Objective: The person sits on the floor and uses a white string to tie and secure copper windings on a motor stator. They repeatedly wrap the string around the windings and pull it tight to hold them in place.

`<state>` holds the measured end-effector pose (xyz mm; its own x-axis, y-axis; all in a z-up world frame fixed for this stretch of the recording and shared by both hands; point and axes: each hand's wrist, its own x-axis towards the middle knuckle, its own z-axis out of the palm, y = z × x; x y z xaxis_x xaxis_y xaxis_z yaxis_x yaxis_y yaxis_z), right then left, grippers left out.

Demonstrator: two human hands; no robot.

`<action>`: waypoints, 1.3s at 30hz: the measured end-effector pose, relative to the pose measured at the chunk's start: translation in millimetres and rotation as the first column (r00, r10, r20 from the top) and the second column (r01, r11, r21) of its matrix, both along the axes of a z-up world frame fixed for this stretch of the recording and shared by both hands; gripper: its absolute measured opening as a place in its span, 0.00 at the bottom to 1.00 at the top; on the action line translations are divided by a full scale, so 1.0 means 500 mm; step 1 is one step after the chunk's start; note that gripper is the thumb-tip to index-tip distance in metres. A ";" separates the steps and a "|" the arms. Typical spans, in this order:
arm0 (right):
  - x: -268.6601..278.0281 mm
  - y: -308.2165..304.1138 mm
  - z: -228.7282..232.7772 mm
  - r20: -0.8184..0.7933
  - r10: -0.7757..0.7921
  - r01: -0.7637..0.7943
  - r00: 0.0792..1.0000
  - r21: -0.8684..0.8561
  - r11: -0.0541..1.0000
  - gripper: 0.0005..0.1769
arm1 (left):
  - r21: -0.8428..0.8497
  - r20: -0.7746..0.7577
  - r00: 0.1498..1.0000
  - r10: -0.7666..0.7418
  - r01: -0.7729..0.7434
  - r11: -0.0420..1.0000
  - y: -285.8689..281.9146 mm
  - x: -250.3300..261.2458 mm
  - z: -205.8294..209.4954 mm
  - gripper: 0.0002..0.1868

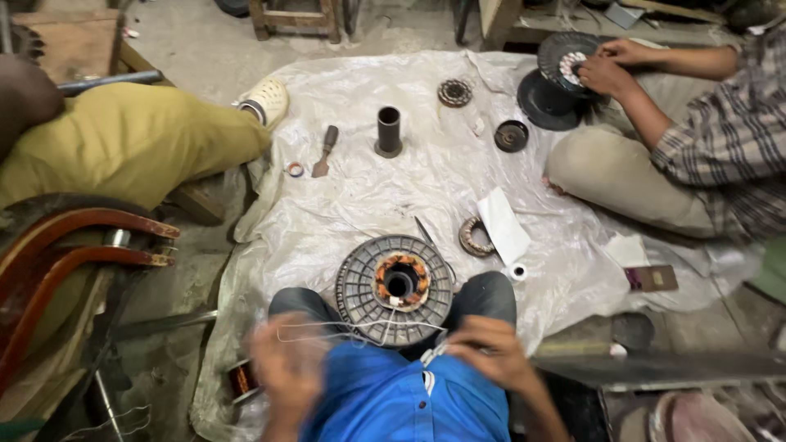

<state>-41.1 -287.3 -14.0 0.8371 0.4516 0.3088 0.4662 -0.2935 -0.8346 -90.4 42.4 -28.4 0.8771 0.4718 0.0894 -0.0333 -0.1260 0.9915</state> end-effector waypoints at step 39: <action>0.012 -0.094 -0.094 -0.391 0.043 0.359 0.919 0.878 0.317 0.09 | 0.224 -0.230 0.604 -0.763 0.796 0.562 -0.039 -0.015 -0.024 0.11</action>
